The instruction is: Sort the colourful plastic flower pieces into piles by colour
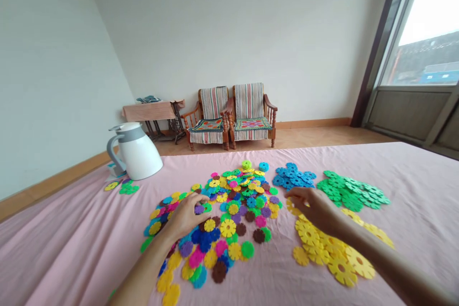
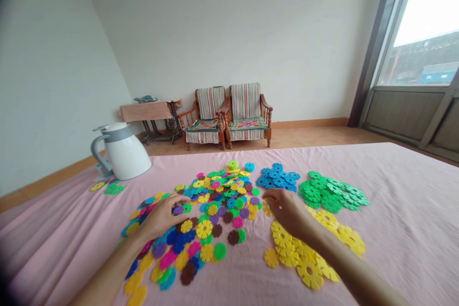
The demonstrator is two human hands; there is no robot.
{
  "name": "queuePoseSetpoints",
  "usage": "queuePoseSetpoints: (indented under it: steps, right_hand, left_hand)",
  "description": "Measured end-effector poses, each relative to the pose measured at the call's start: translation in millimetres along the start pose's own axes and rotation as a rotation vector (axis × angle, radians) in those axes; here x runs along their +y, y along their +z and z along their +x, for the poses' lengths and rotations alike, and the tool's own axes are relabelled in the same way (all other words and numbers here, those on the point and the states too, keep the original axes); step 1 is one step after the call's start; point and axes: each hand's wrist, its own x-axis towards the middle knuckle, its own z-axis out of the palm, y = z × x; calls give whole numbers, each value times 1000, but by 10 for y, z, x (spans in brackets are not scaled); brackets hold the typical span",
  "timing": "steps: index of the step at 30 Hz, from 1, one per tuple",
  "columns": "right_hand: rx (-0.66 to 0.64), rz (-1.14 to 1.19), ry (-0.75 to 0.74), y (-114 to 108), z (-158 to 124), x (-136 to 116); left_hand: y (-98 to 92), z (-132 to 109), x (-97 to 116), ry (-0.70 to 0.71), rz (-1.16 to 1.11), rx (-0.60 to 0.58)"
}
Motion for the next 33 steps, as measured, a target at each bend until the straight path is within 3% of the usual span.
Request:
queuePoseSetpoints:
  steps: [4,7,9,15,19,25,33]
  right_hand:
    - [-116,-30,82,-245,-146,439]
    - [-36,-40,91,-241,-166,505]
    - [-3,-21,44,-158,-135,359]
    - [-143,123,-224,327,7,-516]
    - [-239,130,-366,651,65,-907]
    - [-305,-22,-392,904,159,-1067]
    - [-331,-89,-325,935,251,-1098]
  left_hand:
    - [-50,-23,-55,-12,-75,-52]
    - [-49,-27,-64,-9,-68,-63]
    - [-47,-27,-53,-2,-47,-58]
    - [-52,-39,0,19,28,-7]
    - [-46,-52,28,58,58,16]
    - [-40,-52,56,61,73,19]
    - [-29,-16,45,82,82,37]
